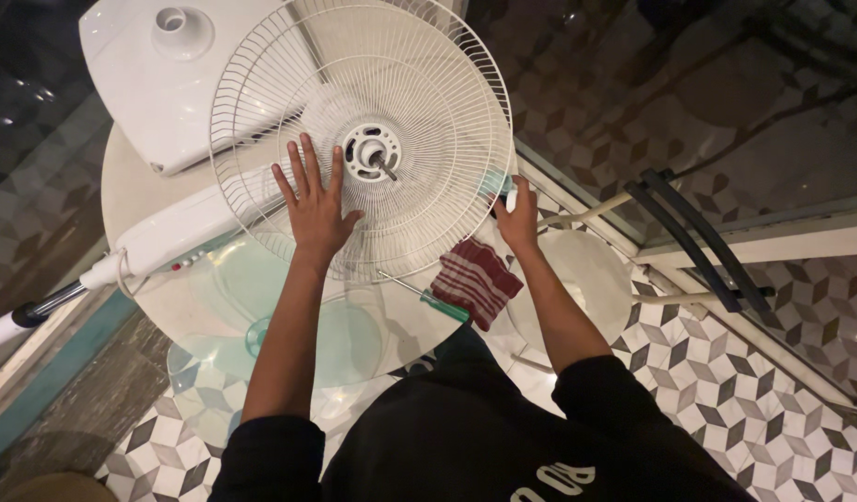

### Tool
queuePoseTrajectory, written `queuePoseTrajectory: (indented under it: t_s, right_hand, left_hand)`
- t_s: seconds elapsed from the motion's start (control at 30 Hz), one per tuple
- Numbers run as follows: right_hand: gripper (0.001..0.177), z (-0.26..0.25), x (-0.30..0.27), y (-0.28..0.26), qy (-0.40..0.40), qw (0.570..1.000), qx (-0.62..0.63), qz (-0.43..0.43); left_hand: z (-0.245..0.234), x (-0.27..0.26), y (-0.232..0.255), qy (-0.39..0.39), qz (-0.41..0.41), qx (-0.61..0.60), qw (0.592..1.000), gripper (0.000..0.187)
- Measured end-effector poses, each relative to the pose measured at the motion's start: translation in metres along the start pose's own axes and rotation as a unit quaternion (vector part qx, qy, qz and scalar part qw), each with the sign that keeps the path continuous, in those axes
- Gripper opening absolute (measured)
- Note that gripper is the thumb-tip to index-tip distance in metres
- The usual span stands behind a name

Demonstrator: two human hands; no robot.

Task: The person disassembles a standing fan by removing the front grille, fan blades, and rear grille. They place the removed parts on the floor and table, then use a screwdriver on the fan's neck assembly.

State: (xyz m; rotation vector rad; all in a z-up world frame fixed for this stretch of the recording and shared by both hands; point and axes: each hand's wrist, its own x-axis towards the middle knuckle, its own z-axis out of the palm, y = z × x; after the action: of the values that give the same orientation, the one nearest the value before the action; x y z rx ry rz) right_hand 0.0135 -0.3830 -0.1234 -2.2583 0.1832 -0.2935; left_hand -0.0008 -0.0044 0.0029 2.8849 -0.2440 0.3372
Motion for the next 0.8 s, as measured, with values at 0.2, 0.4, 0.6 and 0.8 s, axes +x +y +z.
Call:
queuePoseTrajectory:
  t_s: [0.2, 0.4, 0.6, 0.8]
  right_hand:
    - [0.053, 0.005, 0.01, -0.018, 0.008, 0.991, 0.1, 0.085]
    - [0.054, 0.021, 0.041, -0.006, 0.047, 0.997, 0.001, -0.069]
    - [0.047, 0.026, 0.055, 0.01, -0.012, 0.997, 0.07, -0.008]
    - [0.038, 0.014, 0.036, 0.011, 0.009, 0.991, 0.13, 0.0]
  left_hand:
    - [0.002, 0.001, 0.0, -0.009, -0.004, 0.009, 1.0, 0.132]
    - [0.0, -0.001, 0.004, -0.007, -0.013, 0.005, 1.0, 0.132]
    - [-0.002, 0.0, 0.005, -0.014, -0.02, 0.013, 1.0, 0.13]
    - [-0.001, -0.001, 0.004, -0.003, -0.013, 0.009, 1.0, 0.13]
